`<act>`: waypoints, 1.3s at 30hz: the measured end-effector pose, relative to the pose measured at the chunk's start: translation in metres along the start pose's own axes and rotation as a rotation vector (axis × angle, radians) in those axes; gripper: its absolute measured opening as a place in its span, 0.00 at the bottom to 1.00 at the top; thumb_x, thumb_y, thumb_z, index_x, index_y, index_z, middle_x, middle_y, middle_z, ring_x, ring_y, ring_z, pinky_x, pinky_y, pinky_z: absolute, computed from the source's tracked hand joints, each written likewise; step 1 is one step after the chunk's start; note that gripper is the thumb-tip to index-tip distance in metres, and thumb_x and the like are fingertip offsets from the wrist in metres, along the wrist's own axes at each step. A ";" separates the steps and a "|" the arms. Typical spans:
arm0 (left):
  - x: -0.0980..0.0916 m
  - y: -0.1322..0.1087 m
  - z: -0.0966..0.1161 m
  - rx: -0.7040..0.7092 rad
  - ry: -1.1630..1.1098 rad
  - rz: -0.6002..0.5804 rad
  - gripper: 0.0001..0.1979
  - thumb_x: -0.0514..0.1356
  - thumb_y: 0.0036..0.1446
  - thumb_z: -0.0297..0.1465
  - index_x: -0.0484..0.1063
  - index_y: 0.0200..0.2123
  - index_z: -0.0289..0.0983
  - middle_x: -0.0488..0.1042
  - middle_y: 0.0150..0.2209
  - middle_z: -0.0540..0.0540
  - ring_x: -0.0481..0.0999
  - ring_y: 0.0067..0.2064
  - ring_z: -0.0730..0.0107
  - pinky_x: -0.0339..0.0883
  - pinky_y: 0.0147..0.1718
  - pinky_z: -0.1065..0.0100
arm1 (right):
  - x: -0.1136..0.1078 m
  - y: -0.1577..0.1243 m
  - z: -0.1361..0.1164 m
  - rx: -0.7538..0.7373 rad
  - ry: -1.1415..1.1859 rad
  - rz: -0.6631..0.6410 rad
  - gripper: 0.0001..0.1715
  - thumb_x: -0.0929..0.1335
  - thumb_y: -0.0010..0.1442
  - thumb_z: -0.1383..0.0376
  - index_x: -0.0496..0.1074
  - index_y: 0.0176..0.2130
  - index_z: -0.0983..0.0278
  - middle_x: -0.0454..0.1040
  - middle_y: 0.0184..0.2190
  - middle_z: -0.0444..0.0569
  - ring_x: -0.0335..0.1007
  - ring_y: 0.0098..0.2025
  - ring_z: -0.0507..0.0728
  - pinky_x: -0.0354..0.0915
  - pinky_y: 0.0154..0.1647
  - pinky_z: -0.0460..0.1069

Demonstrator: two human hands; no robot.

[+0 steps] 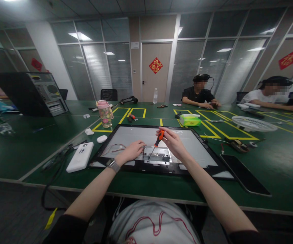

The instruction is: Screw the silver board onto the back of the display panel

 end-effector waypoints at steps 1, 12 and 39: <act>0.000 0.000 0.000 -0.001 0.002 -0.001 0.17 0.48 0.63 0.29 0.69 0.52 0.37 0.69 0.52 0.42 0.69 0.52 0.65 0.62 0.55 0.63 | 0.001 -0.001 -0.001 0.007 0.011 -0.015 0.19 0.72 0.52 0.54 0.77 0.43 0.58 0.77 0.41 0.50 0.72 0.45 0.58 0.63 0.53 0.57; 0.000 0.001 0.000 -0.004 0.003 -0.004 0.17 0.48 0.64 0.29 0.69 0.52 0.37 0.69 0.51 0.42 0.69 0.52 0.65 0.62 0.55 0.62 | 0.001 -0.001 0.003 0.003 -0.044 -0.002 0.24 0.73 0.51 0.54 0.76 0.47 0.57 0.77 0.42 0.50 0.73 0.44 0.58 0.63 0.55 0.57; -0.005 -0.001 0.018 -0.001 0.237 -0.004 0.16 0.48 0.64 0.27 0.68 0.52 0.36 0.70 0.49 0.40 0.72 0.48 0.63 0.65 0.49 0.64 | -0.002 -0.002 0.005 -0.010 -0.085 -0.095 0.25 0.69 0.58 0.56 0.70 0.55 0.57 0.76 0.45 0.50 0.71 0.48 0.58 0.63 0.54 0.56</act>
Point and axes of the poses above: each hand's wrist, its own y-axis towards the middle knuckle, its own x-axis out of the palm, z = x × y, the point moved 1 cm from there along y, towards the middle knuckle
